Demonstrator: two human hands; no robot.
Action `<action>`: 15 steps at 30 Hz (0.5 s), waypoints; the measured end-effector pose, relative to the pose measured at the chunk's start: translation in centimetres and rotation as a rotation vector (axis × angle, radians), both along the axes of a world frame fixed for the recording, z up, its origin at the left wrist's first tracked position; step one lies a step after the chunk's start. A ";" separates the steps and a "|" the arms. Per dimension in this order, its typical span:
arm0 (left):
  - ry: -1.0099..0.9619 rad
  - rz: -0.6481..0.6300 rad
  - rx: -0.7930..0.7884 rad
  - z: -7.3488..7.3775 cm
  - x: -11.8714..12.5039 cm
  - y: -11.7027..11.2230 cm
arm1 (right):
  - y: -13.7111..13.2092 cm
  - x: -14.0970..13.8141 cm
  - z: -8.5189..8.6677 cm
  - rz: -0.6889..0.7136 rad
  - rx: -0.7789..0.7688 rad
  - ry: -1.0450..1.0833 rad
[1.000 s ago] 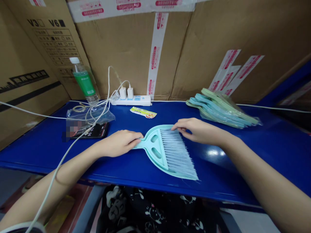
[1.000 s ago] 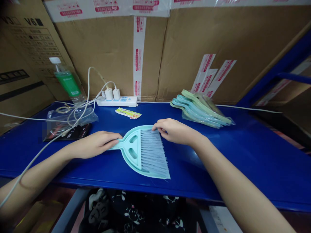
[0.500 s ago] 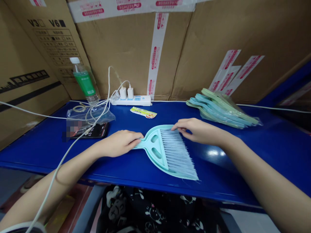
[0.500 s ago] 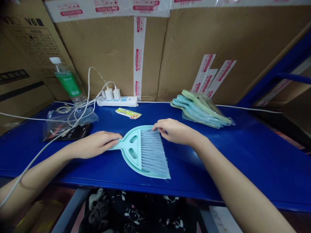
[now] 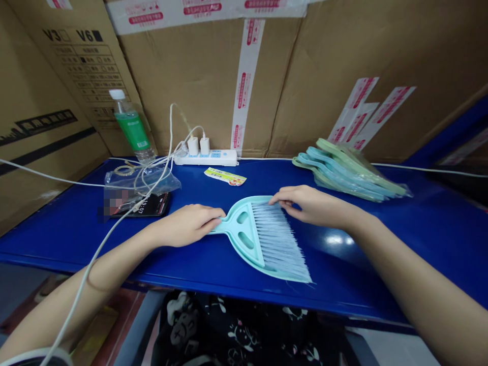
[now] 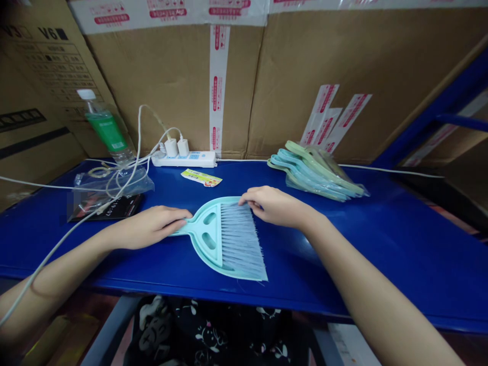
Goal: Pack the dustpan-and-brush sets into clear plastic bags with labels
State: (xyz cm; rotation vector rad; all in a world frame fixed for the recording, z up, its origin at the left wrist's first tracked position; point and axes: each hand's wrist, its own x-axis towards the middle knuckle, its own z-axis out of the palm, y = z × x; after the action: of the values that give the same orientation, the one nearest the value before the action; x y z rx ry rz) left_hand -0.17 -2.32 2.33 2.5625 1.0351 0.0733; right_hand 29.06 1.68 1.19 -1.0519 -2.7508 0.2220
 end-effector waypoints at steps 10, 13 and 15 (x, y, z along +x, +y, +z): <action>0.025 0.002 0.005 0.1 0.0 -0.2 | 0.0 0.0 -0.1 -0.003 -0.007 0.004; 0.030 0.005 0.004 0.0 0.0 -0.1 | 0.0 0.0 -0.1 -0.002 -0.008 0.005; 0.031 0.004 0.005 0.0 0.0 -0.1 | 0.0 0.0 -0.1 -0.002 -0.009 0.006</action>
State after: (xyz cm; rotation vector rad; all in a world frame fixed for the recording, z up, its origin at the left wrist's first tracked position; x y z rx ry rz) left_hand -0.18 -2.44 2.38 2.5738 1.0525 0.0375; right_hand 29.04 1.67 1.13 -1.0547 -2.7461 0.2374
